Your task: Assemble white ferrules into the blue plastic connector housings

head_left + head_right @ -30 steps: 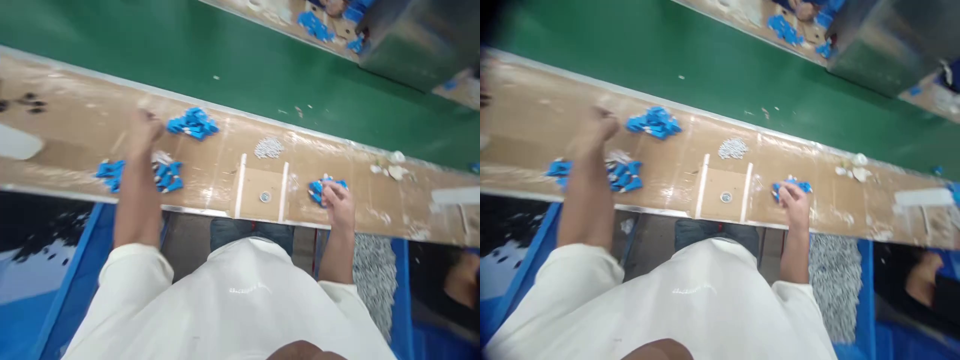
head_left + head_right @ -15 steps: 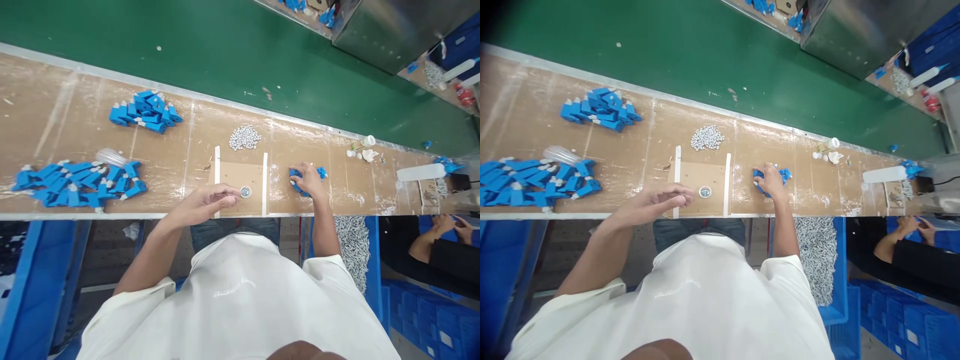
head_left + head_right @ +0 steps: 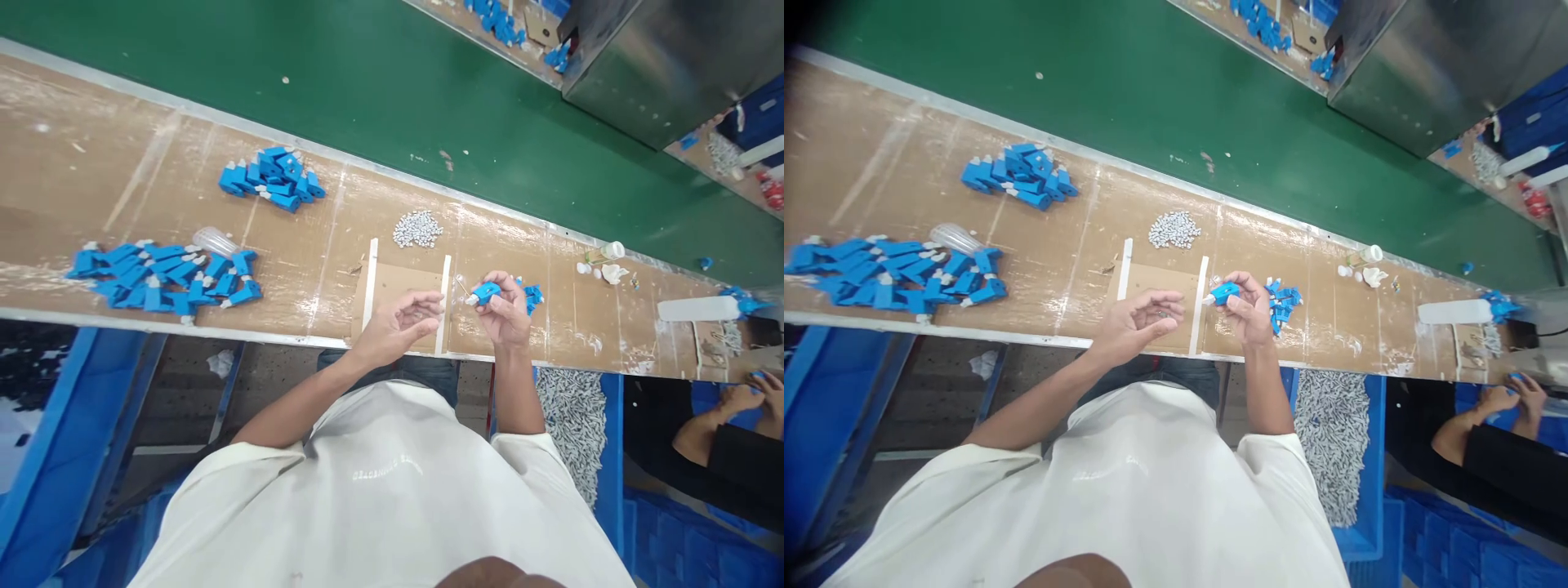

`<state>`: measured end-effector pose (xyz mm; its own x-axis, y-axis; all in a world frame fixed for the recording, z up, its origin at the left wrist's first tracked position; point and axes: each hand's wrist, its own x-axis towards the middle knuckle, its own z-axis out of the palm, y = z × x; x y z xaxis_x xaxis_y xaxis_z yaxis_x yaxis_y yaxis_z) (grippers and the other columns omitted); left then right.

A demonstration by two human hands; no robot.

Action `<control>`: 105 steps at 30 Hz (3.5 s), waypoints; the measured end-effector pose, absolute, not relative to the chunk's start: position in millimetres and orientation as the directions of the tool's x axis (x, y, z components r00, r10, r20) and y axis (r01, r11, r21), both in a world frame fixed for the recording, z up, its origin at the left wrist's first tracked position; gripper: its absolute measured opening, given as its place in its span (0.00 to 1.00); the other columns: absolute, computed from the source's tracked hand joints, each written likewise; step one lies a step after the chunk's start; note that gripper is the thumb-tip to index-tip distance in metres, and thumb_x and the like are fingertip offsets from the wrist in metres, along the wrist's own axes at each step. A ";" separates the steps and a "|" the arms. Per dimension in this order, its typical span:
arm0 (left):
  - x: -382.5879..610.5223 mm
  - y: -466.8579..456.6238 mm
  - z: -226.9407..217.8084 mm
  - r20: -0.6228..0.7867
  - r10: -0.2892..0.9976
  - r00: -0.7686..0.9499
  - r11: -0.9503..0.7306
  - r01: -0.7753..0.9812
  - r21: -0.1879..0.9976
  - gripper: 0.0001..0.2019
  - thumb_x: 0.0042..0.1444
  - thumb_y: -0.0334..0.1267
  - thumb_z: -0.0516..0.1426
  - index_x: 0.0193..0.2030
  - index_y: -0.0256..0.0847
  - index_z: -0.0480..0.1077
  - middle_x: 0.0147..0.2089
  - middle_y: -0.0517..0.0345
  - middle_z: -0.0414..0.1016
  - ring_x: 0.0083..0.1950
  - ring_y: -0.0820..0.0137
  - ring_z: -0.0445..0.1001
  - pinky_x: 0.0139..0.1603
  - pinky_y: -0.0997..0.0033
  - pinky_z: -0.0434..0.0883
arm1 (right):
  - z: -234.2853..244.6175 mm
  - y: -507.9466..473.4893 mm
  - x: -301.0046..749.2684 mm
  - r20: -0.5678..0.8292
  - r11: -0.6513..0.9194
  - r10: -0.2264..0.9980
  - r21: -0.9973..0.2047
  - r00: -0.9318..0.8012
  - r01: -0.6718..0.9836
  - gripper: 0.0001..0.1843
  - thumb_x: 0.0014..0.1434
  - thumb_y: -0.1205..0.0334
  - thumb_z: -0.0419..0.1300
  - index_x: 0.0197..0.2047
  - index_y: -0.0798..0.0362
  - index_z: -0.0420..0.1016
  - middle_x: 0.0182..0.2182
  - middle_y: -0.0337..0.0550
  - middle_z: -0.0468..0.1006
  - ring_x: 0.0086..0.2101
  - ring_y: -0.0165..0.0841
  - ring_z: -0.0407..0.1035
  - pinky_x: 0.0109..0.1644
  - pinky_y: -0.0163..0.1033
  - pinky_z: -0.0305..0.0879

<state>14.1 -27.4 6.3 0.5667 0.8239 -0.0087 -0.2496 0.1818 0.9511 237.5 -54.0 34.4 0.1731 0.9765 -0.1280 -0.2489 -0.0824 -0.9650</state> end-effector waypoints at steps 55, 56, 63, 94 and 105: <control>-28.2 -27.7 -44.1 -0.448 0.859 0.247 0.503 -0.564 0.654 0.23 0.47 0.45 0.74 0.46 0.34 0.78 0.37 0.57 0.80 0.38 0.70 0.82 0.45 0.68 0.81 | -27.4 -52.8 180.4 0.111 -0.020 0.978 -0.796 0.178 0.605 0.13 0.61 0.48 0.63 0.35 0.44 0.86 0.32 0.44 0.79 0.32 0.38 0.69 0.36 0.45 0.69; -27.8 -28.0 -44.4 -0.450 0.857 0.252 0.507 -0.566 0.650 0.23 0.47 0.44 0.74 0.47 0.34 0.78 0.37 0.57 0.80 0.39 0.69 0.82 0.46 0.67 0.81 | -28.0 -53.2 178.8 0.109 -0.017 0.979 -0.797 0.172 0.604 0.13 0.61 0.48 0.63 0.34 0.44 0.86 0.32 0.45 0.79 0.32 0.38 0.69 0.36 0.45 0.69; -28.7 -27.8 -41.2 -0.523 0.797 0.303 0.590 -0.580 0.562 0.17 0.49 0.38 0.73 0.44 0.35 0.77 0.38 0.57 0.80 0.38 0.69 0.83 0.46 0.69 0.82 | -30.6 -50.5 183.5 -0.009 -0.128 0.970 -0.871 0.243 0.475 0.18 0.58 0.42 0.65 0.33 0.48 0.82 0.29 0.42 0.76 0.32 0.37 0.69 0.36 0.43 0.69; -19.1 -40.4 -3.4 -0.410 0.586 0.699 0.809 -0.478 0.341 0.11 0.51 0.35 0.70 0.36 0.32 0.74 0.26 0.59 0.75 0.26 0.73 0.79 0.27 0.82 0.75 | 43.2 -80.6 155.7 0.460 0.336 0.882 -0.763 0.098 0.552 0.06 0.69 0.60 0.61 0.44 0.46 0.81 0.35 0.42 0.85 0.34 0.37 0.79 0.39 0.45 0.78; -19.4 -40.2 -5.9 -0.419 0.600 0.682 0.799 -0.479 0.364 0.12 0.50 0.36 0.71 0.36 0.31 0.75 0.26 0.59 0.76 0.26 0.74 0.79 0.26 0.83 0.74 | 46.2 -77.3 157.2 0.540 0.441 0.841 -0.657 -0.026 0.612 0.10 0.67 0.68 0.61 0.46 0.45 0.80 0.35 0.41 0.86 0.35 0.36 0.79 0.40 0.44 0.74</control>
<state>-19.4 -40.2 -5.9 0.6822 0.5995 -0.4186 -0.4790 0.7989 0.3637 157.2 -77.3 46.2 -0.0260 0.8411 0.5403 0.6122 0.4407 -0.6565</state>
